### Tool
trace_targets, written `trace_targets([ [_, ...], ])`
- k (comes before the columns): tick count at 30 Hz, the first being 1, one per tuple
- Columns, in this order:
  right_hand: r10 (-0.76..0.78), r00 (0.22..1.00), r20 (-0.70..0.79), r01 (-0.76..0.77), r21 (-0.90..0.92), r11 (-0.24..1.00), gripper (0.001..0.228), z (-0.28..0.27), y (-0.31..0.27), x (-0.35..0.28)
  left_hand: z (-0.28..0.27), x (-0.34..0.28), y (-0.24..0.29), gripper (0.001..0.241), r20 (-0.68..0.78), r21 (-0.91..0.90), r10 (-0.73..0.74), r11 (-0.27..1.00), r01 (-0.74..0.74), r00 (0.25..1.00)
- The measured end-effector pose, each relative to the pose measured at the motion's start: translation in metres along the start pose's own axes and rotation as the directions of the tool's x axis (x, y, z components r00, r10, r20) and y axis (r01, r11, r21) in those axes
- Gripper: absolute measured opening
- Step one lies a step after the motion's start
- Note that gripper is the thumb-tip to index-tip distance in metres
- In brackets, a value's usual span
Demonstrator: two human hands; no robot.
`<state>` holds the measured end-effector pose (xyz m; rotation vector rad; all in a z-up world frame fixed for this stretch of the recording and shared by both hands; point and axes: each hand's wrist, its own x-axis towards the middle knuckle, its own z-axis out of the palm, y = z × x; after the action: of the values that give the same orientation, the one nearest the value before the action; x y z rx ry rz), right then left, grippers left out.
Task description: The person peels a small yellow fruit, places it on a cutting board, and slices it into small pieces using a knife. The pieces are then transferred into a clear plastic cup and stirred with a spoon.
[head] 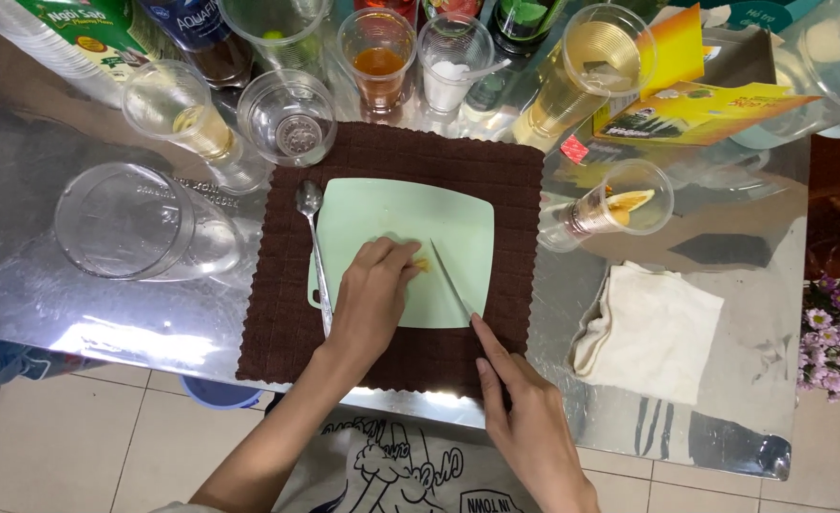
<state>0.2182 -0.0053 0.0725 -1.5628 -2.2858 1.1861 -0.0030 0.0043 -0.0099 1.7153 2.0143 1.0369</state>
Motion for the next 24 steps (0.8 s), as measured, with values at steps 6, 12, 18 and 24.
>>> trace_targets([
  [6, -0.047, 0.998, -0.052, 0.045, -0.036, 0.998, 0.057, 0.002, 0.003, -0.002, 0.000, 0.001, 0.000, 0.023, -0.017, 0.003, 0.056, 0.998, -0.056, 0.998],
  [12, -0.125, 0.968, -0.217, 0.091, -0.160, 0.983, 0.059, 0.008, 0.001, -0.003, -0.007, 0.003, 0.005, 0.023, 0.010, 0.009, 0.124, 0.992, -0.124, 0.992],
  [18, -0.059, 0.945, -0.322, 0.000, -0.182, 0.983, 0.040, 0.015, 0.002, 0.012, -0.017, -0.002, 0.020, 0.054, 0.127, 0.182, 0.184, 0.962, -0.205, 0.975],
  [24, -0.333, 0.824, -0.458, 0.117, -0.438, 0.891, 0.024, 0.020, 0.005, 0.031, -0.030, 0.003, 0.024, 0.029, 0.216, 0.263, 0.223, 0.924, -0.276, 0.951],
])
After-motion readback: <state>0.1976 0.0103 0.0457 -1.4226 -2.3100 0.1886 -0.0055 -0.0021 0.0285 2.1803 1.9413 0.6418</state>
